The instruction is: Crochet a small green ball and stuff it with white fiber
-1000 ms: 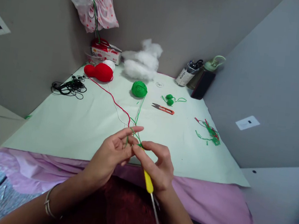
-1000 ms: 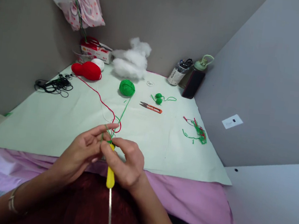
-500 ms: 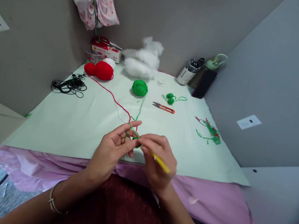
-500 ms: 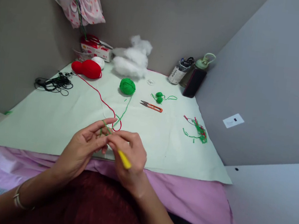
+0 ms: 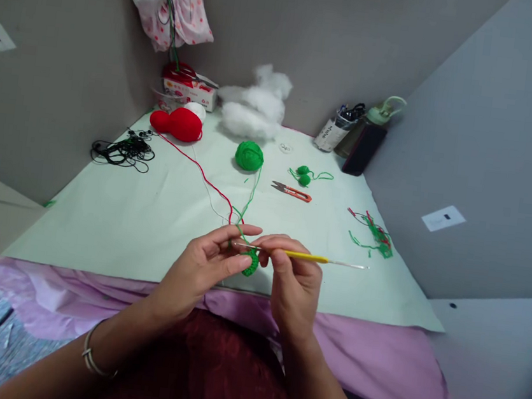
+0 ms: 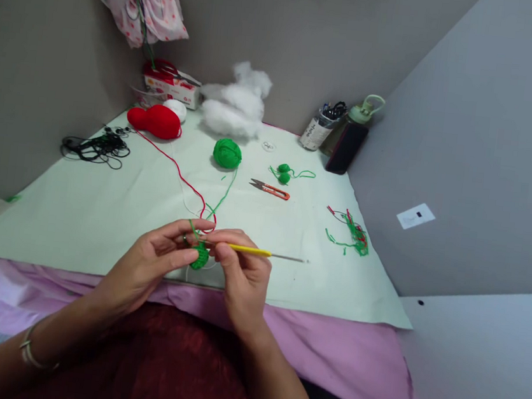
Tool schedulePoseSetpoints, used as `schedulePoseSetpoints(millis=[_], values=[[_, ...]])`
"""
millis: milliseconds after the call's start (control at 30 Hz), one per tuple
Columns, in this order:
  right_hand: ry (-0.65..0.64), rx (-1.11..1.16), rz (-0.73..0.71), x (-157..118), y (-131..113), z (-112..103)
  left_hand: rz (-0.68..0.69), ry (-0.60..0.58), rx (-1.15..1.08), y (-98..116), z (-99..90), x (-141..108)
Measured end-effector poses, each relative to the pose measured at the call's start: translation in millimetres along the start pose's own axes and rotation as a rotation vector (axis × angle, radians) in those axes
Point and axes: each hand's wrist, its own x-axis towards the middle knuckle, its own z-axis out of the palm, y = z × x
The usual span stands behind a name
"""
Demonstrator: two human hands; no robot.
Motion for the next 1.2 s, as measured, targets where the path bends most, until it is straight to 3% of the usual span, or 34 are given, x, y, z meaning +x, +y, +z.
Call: schedulePoseSetpoints(millis=[167, 467, 667, 800, 933, 1067, 1200], values=[[0.021, 0.185, 0.135, 2, 1, -3, -0.001, -0.001, 0.063, 0, -3.7, -1], [-0.04, 0.116, 0.089, 3, -8, -5, 0.061, 0.081, 0.22, 11, -0.1, -3], [-0.122, -0.061, -0.062, 1, -16, -11, 0.149, 0.086, 0.384, 13, -0.1, -5], [-0.217, -0.334, -0.278, -3, -20, -11, 0.349, 0.16, 0.611, 13, 1.1, -3], [-0.237, -0.492, -0.491, -9, -16, -8, 0.508, 0.137, 0.78, 13, 0.6, 0], [-0.228, -0.405, -0.458, -8, -14, -8, 0.478, 0.116, 0.775, 14, -1.0, 0], [-0.202, -0.525, -0.526, -10, -8, -10, 0.291, 0.128, 0.538, 13, 1.8, -3]])
